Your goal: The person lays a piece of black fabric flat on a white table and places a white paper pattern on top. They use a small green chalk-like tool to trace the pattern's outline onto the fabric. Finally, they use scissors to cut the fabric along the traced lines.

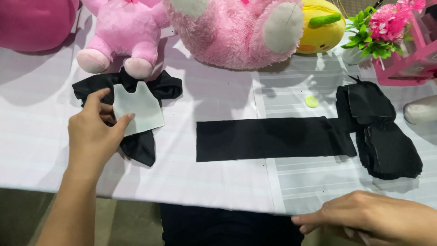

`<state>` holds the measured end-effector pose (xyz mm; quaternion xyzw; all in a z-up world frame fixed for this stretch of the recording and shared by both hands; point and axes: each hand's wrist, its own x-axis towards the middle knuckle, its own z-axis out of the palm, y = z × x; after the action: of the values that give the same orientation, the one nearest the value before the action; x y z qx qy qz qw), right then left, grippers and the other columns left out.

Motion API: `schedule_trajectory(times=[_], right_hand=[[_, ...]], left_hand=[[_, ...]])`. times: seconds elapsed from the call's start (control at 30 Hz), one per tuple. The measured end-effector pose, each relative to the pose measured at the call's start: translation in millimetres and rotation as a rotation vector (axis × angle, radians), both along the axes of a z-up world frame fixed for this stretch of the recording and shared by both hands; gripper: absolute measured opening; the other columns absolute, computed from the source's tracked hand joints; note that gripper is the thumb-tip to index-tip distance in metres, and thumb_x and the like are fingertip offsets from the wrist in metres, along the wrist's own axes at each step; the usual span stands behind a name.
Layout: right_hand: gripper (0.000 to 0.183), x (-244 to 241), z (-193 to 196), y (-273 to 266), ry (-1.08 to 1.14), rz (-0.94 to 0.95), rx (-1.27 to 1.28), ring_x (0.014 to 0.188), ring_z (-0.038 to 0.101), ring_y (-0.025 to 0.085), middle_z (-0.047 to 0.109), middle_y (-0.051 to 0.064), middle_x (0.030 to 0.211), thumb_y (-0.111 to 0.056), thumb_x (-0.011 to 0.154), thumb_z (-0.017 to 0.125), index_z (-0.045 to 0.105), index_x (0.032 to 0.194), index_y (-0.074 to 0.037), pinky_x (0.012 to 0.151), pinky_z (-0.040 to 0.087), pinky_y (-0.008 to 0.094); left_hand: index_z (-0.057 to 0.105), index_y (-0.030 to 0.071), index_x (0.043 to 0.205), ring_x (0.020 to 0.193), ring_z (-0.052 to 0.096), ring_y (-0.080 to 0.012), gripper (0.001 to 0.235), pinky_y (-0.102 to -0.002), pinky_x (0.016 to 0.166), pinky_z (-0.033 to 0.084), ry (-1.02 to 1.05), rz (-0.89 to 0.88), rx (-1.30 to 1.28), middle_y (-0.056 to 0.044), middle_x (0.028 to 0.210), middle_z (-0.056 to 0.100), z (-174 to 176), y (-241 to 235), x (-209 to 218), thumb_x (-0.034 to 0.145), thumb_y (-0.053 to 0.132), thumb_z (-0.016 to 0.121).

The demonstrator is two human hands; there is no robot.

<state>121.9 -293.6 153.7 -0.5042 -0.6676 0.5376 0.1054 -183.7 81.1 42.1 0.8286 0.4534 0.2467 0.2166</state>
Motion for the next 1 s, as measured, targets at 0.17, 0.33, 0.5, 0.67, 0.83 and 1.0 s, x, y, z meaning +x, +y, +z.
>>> schedule_trajectory(times=[0.17, 0.33, 0.5, 0.67, 0.83, 1.0], right_hand=[[0.036, 8.5, -74.5, 2.5, -1.027, -1.025, 0.979, 0.077, 0.069, 0.044, 0.064, 0.031, 0.111, -0.005, 0.104, 0.041, 0.043, 0.139, -0.011, 0.068, 0.056, 0.050], [0.035, 22.2, -91.7, 9.3, -0.425, -0.915, 1.387, 0.080, 0.072, 0.042, 0.063, 0.036, 0.109, 0.018, 0.091, 0.026, 0.051, 0.114, 0.026, 0.068, 0.058, 0.039], [0.029, 8.4, -77.9, 59.7, -0.349, -0.683, 0.738, 0.057, 0.061, 0.013, 0.059, 0.004, 0.064, 0.000, 0.104, 0.043, 0.067, 0.119, -0.007, 0.059, 0.048, 0.024], [0.033, -4.0, -93.1, 110.2, -0.173, -0.806, 0.447, 0.048, 0.052, 0.016, 0.076, 0.010, 0.073, -0.011, 0.090, 0.072, 0.072, 0.122, -0.010, 0.049, 0.043, 0.029], [0.038, 0.0, -128.0, 129.5, 0.007, -0.881, 0.369, 0.045, 0.051, 0.014, 0.079, 0.014, 0.078, -0.001, 0.083, 0.076, 0.071, 0.121, -0.007, 0.044, 0.041, 0.025], [0.031, 4.0, -154.7, 129.0, 0.004, -0.988, 0.483, 0.046, 0.052, 0.010, 0.078, 0.009, 0.076, -0.004, 0.084, 0.080, 0.072, 0.114, -0.009, 0.043, 0.040, 0.022]], left_hand=[[0.064, 0.008, 0.111, 0.087, 0.067, -0.0226, 0.030, -0.037, 0.085, 0.049, 0.031, 0.026, -0.112, -0.006, 0.092, 0.072, 12.3, -7.0, -2.3, 0.089, 0.024, 0.076], [0.061, 0.005, 0.096, 0.069, 0.058, -0.0188, 0.014, -0.035, 0.072, 0.046, -0.159, -0.058, 0.089, -0.004, 0.080, 0.064, 26.0, -26.3, 6.6, 0.101, 0.011, 0.073], [0.054, 0.012, 0.119, 0.062, 0.045, -0.0039, 0.042, -0.019, 0.058, 0.044, -0.537, -0.401, -0.714, 0.000, 0.082, 0.059, 0.2, -62.9, 53.6, 0.086, 0.007, 0.079], [0.054, -0.001, 0.122, 0.065, 0.068, -0.0166, 0.043, -0.030, 0.055, 0.064, -0.465, -0.550, -0.897, -0.018, 0.090, 0.070, -17.6, -92.3, 83.7, 0.084, 0.003, 0.075], [0.054, -0.003, 0.120, 0.064, 0.071, -0.0183, 0.040, -0.030, 0.056, 0.063, -0.378, -0.586, -0.859, -0.021, 0.089, 0.071, -18.0, -86.3, 91.7, 0.086, 0.004, 0.074], [0.062, -0.006, 0.119, 0.063, 0.076, -0.0213, 0.037, -0.031, 0.057, 0.065, -0.225, -0.628, -0.617, -0.020, 0.084, 0.073, 0.5, -77.0, 86.8, 0.084, 0.001, 0.072]])
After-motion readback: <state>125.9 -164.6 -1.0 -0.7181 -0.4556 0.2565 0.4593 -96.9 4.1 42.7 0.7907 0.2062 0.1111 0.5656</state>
